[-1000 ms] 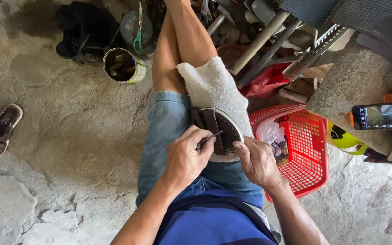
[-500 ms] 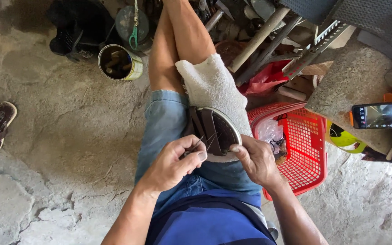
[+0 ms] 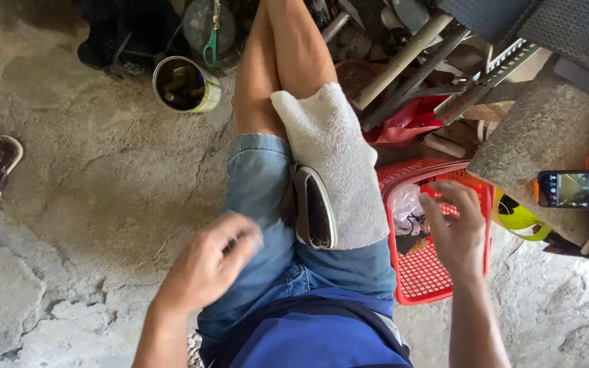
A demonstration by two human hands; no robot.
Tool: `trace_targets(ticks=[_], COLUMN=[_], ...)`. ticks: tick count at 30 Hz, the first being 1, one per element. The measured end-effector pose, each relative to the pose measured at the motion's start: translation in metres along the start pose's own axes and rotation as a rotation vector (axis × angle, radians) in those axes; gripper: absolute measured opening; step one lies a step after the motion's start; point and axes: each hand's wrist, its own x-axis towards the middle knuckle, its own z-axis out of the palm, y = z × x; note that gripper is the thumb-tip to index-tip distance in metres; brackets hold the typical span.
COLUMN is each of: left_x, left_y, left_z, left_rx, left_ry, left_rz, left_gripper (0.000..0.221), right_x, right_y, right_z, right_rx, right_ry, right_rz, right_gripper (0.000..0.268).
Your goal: Hand-stitching the sole and straps of a leather sandal using a repair tool and thread.
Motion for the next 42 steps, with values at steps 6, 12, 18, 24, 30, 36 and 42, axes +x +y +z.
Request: trace_targets(ticks=[6,12,18,24,30,36,42], left_x=[0.011,0.027,0.021,0.022,0.051,0.067,0.078], left_y=[0.023,0.022,0.018,0.026,-0.001,0.015,0.018], left_z=[0.026,0.069,0.068,0.058,0.085,0.106,0.12], left_rx=[-0.047,-0.013,-0.138,-0.307,-0.737,-0.77,-0.633], left_ry=[0.37,0.281,0.288,0.13,-0.079,-0.126,-0.107], left_rz=[0.371,0.188,0.155,0.06,0.087,0.132,0.096], left_gripper=[0.021,0.026,0.011,0.019,0.022,0.017,0.017], right_x=[-0.013,-0.015,-0.028,-0.025,-0.017,-0.019,-0.028], right_y=[-0.068,-0.1,-0.12,-0.1,-0.114,-0.036,-0.027], right_z=[0.03,0.053,0.04,0.049,0.039,0.045,0.048], right_rx=[-0.235,-0.207,0.239,1.084,0.044,0.088,0.125], right_ry=[0.171,-0.236,-0.379,-0.388,-0.33,-0.224,-0.154], right_rz=[-0.663,-0.846,-0.429,-0.413,-0.707,-0.651,-0.528], right_gripper=[0.031,0.038,0.023,0.036,0.06,0.043,0.038])
